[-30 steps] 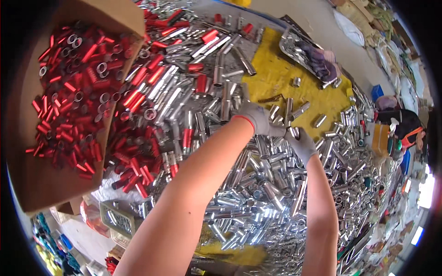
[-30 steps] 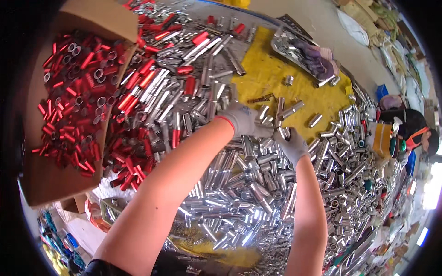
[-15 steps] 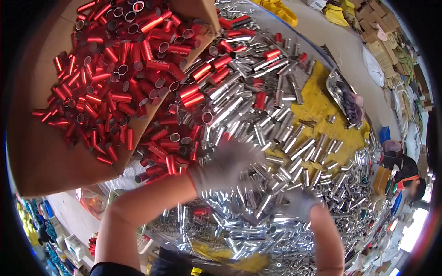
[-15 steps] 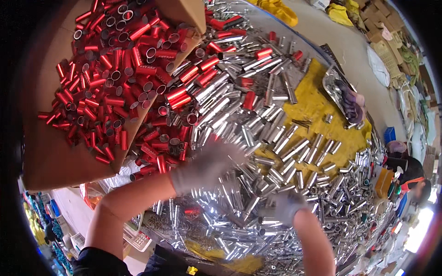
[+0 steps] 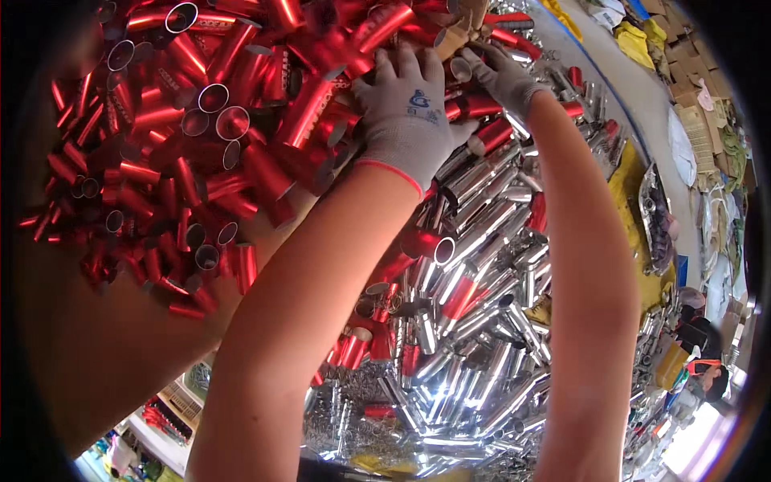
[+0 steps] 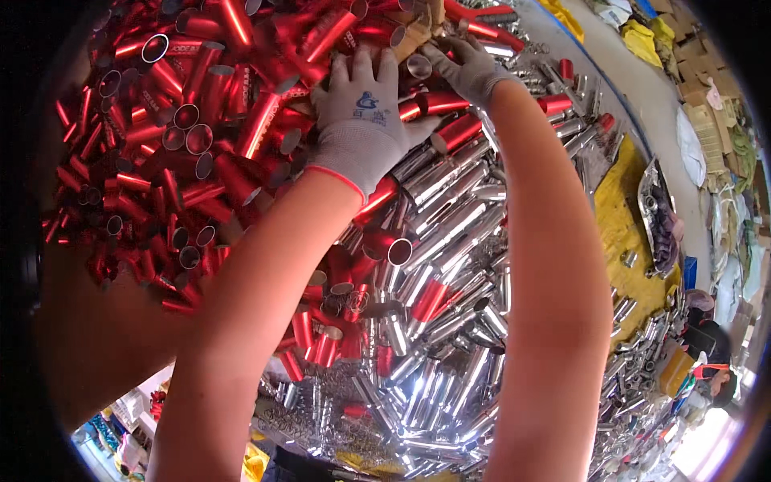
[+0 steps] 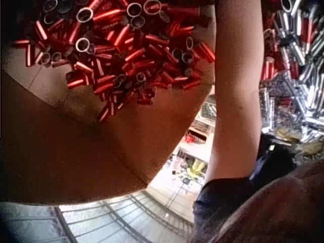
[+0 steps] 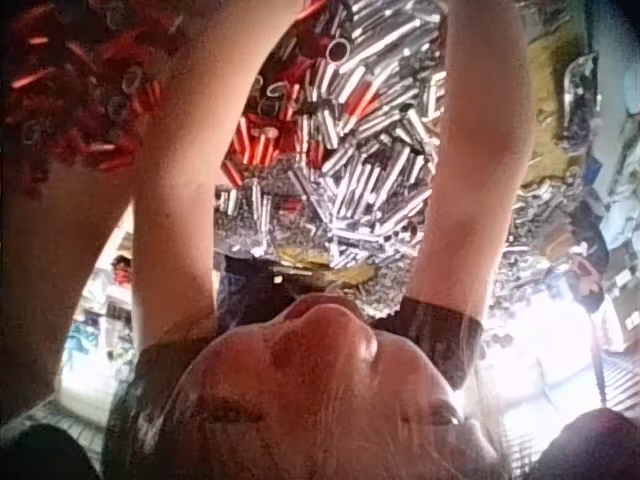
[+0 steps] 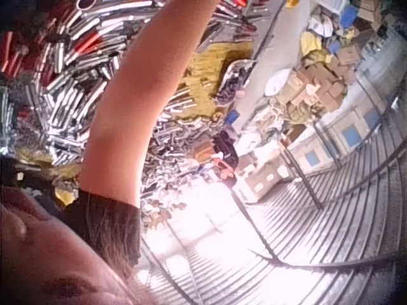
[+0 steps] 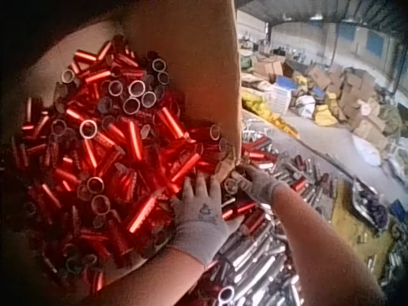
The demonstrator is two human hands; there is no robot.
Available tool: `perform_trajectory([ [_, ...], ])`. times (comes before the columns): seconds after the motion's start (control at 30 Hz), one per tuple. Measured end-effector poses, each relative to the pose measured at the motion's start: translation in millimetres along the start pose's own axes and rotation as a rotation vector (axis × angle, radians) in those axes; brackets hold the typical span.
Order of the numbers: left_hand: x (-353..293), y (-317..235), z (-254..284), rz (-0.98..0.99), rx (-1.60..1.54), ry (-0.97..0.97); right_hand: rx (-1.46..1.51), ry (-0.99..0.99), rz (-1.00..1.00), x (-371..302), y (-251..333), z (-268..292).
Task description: Assembling red and silver metal hardware components by hand at a factory workbench.
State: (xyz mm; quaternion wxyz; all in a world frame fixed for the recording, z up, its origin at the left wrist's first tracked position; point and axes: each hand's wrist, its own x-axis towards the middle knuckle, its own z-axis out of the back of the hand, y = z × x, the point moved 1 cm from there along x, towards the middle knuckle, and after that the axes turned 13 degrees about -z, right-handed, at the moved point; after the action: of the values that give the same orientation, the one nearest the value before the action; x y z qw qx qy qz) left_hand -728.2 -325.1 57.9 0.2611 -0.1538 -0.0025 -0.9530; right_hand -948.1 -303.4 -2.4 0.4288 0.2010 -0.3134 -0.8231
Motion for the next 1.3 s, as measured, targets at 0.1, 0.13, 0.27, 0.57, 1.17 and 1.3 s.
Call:
perform_trajectory([
  [0.1, -21.6, -7.7, -3.3, -0.263, 0.040, -0.101, -0.393, 0.001, 0.026, -28.2, -7.6, -6.3],
  [0.13, -33.3, -5.6, -4.4, -0.425, 0.074, -0.097, -0.288, 0.219, -0.143, -45.9, 19.3, -10.8],
  [0.27, -39.9, -12.2, -3.3, -0.079, -0.120, 0.157, -0.604, 0.265, -0.301, -72.0, 42.4, -8.3],
  [0.57, -21.8, -2.9, 16.2, -0.174, -0.187, 0.717, -0.147, 0.383, -0.326, -131.9, 43.3, -9.4],
  [1.17, -203.8, -121.1, 52.4, -0.526, -0.878, 0.349, -0.161, 0.477, -0.375, -403.1, 61.3, 42.8],
  [1.3, -211.3, -147.0, 77.7, -0.635, -1.123, 0.449, -0.007, 0.504, -0.531, -465.7, 62.4, 55.2],
])
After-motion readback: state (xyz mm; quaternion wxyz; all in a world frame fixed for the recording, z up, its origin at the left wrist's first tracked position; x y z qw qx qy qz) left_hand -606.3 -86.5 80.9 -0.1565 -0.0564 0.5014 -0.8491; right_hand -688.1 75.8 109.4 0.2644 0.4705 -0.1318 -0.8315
